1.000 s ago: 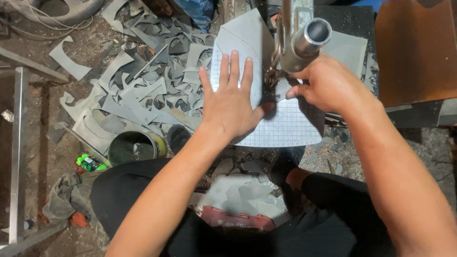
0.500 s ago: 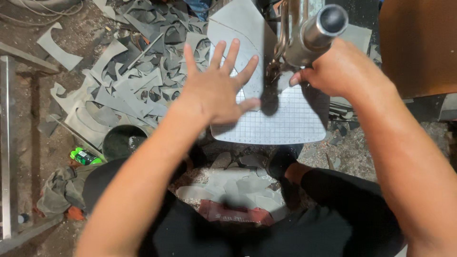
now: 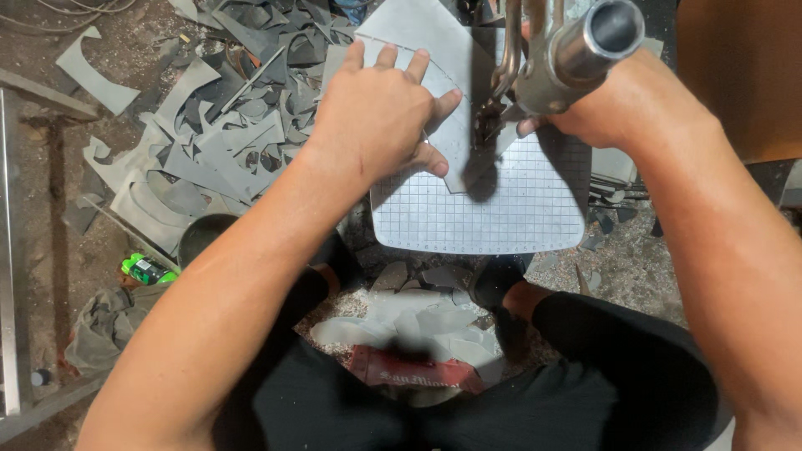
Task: The person uses a vertical band saw to cut rectangular white plastic sheets into smaller pieces. They guide the material through the blade with both hands, repositioning the sheets to follow a cutting path. Cut pieces and offcuts accumulate on the floor.
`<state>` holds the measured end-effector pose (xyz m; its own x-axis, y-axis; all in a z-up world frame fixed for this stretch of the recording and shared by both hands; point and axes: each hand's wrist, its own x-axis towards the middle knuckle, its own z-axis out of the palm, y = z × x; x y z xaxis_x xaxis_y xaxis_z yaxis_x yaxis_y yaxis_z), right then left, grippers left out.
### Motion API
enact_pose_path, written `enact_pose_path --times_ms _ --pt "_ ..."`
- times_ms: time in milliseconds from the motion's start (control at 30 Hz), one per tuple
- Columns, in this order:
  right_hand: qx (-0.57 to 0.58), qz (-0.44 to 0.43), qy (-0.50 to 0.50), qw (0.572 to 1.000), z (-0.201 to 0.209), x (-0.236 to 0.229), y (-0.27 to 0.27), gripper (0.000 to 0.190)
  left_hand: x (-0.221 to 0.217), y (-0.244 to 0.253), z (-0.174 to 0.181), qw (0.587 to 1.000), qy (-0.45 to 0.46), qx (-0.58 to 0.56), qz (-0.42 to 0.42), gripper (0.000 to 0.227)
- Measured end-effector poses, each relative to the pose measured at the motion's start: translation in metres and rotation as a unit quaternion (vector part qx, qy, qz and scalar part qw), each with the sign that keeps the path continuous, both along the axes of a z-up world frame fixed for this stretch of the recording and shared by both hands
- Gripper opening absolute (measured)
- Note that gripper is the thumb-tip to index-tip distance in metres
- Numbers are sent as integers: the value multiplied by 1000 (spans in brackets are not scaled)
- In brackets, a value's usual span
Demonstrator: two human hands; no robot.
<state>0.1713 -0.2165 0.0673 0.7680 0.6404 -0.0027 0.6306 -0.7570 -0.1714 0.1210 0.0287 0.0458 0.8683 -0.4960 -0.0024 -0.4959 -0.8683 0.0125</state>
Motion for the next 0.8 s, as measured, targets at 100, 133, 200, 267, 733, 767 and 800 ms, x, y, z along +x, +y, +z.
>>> enact_pose_path --times_ms 100,133,200,267,733,767,800 --pt "-14 -11 -20 1000 -7 6 -6 33 0 2 7 996 69 56 24 83" --pt "-20 -10 -25 999 -10 8 -8 28 0 2 8 991 100 85 35 82" --pt "-31 -2 -32 999 -17 14 -14 27 4 4 9 998 2 58 -16 78" --pt "-41 12 -36 998 -26 19 -19 35 10 5 5 998 -31 2 -54 81" --pt "-93 152 -217 960 -47 41 -42 65 32 6 -8 989 97 -79 -81 87" --pt "-90 154 -224 958 -45 41 -40 63 33 6 -7 989 100 -76 -78 87" --pt "-88 154 -224 958 -45 40 -39 61 33 5 -7 989 105 -74 -75 86"
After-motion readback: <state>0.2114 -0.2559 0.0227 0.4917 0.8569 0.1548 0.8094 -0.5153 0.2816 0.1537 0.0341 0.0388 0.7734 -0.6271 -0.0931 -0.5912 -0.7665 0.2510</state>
